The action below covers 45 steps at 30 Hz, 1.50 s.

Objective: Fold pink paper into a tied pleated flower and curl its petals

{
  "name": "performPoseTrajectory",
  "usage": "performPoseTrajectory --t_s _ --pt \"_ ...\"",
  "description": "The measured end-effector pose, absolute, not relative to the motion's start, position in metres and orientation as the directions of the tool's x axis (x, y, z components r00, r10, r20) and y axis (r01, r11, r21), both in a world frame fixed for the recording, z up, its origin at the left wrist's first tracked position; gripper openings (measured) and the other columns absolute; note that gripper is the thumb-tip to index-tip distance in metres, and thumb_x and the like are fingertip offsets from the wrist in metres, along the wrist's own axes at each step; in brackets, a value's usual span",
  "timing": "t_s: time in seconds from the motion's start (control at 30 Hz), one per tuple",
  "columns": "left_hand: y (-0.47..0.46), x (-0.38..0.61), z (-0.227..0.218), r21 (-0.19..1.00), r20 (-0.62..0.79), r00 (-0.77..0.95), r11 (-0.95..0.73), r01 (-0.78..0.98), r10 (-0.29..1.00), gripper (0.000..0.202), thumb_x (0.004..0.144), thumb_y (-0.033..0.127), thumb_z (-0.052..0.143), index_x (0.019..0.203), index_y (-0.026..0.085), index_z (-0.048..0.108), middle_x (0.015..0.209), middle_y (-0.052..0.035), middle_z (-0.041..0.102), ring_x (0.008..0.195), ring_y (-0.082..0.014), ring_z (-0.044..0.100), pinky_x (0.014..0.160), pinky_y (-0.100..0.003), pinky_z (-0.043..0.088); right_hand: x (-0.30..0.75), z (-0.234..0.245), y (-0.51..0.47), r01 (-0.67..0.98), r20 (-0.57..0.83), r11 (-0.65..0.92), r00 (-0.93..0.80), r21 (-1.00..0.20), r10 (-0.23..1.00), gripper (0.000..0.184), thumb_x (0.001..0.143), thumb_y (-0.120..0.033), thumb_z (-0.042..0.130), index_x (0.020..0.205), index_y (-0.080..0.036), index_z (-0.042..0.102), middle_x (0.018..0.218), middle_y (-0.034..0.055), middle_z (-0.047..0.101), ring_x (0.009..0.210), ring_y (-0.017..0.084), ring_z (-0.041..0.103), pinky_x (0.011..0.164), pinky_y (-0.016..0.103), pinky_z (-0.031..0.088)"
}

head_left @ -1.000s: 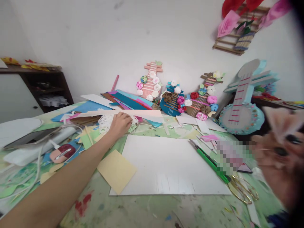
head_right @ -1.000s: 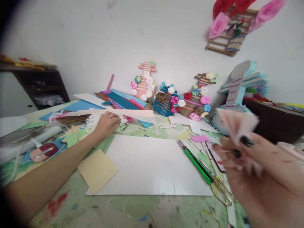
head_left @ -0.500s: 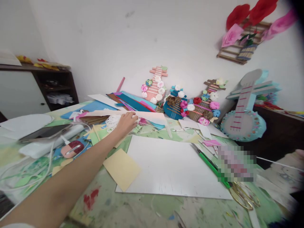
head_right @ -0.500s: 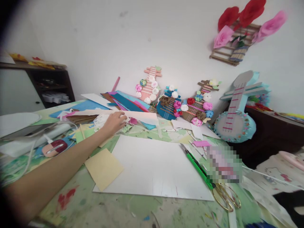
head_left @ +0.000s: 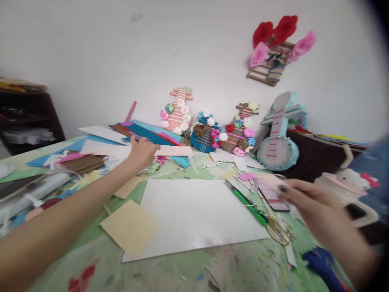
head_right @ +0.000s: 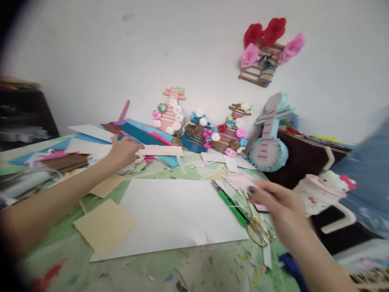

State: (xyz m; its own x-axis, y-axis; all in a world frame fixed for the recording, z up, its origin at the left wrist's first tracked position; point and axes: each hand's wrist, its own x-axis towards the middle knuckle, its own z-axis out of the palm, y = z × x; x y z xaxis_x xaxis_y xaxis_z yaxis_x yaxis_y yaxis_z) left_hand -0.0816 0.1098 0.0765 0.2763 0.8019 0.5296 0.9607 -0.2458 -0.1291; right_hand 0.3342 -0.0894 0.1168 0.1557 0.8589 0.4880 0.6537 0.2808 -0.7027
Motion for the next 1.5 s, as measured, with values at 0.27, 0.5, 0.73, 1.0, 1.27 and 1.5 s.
performPoseTrajectory --t_s 0.27,0.5,0.73,1.0,1.27,1.5 --pt "0.002 0.004 0.088 0.301 0.533 0.492 -0.699 0.649 0.688 0.05 0.082 0.046 0.05 0.123 0.016 0.051 0.123 -0.0118 0.057 0.112 -0.0249 0.052 0.092 -0.036 0.041 0.208 0.085 -0.016 0.743 0.437 0.558 -0.391 -0.369 0.81 0.015 0.079 -0.018 0.054 0.078 -0.019 0.068 0.067 0.0029 0.064 0.068 0.015 0.057 0.062 0.025 0.038" --pt "0.0 0.018 0.058 0.618 0.189 0.639 -0.596 0.512 0.746 0.021 0.085 0.023 0.044 0.085 0.017 0.065 0.072 -0.0006 0.066 0.067 -0.0121 0.059 0.064 -0.02 0.043 0.204 0.054 -0.02 0.63 0.396 0.687 -0.563 -0.363 0.726 0.02 0.083 -0.009 0.044 0.084 -0.018 0.063 0.077 0.0033 0.065 0.071 0.013 0.057 0.065 0.023 0.039" --pt "0.001 0.012 0.034 0.684 0.267 0.546 -0.556 0.473 0.794 0.022 0.086 0.022 0.044 0.089 0.018 0.065 0.07 0.0017 0.067 0.058 -0.0088 0.061 0.062 -0.018 0.045 0.196 0.039 -0.024 0.365 0.141 0.262 -0.326 -0.894 0.935 0.017 0.077 -0.016 0.05 0.092 -0.021 0.057 0.071 -0.0029 0.062 0.048 0.008 0.056 0.052 0.021 0.044" --pt "0.013 0.009 0.002 0.338 0.589 0.429 -0.692 0.638 0.685 0.024 0.088 0.022 0.043 0.11 0.019 0.05 0.087 -0.0034 0.071 0.078 -0.0156 0.066 0.068 -0.023 0.048 0.207 0.029 -0.013 0.316 0.07 0.09 -0.071 -0.945 0.995 0.041 0.067 -0.019 0.06 0.107 -0.018 0.049 0.059 -0.0036 0.062 0.052 0.011 0.052 0.049 0.02 0.037" --pt "0.014 0.009 0.006 0.204 0.458 0.459 -0.593 0.779 0.761 0.021 0.09 0.022 0.038 0.084 0.016 0.057 0.072 -0.0056 0.064 0.069 -0.018 0.062 0.063 -0.026 0.045 0.221 0.039 -0.014 0.701 0.399 0.318 -0.052 -0.638 0.915 0.017 0.076 -0.015 0.05 0.073 -0.02 0.066 0.064 0.0005 0.068 0.059 0.014 0.06 0.059 0.025 0.042" --pt "0.001 0.014 0.006 0.122 0.523 0.588 -0.738 0.664 0.617 0.022 0.091 0.02 0.038 0.086 0.015 0.059 0.07 -0.0041 0.06 0.066 -0.014 0.056 0.062 -0.024 0.043 0.209 0.039 -0.028 0.647 0.71 0.459 0.186 -0.608 0.679 0.016 0.084 -0.023 0.052 0.089 -0.019 0.066 0.078 0.0026 0.069 0.06 0.012 0.059 0.058 0.023 0.046"
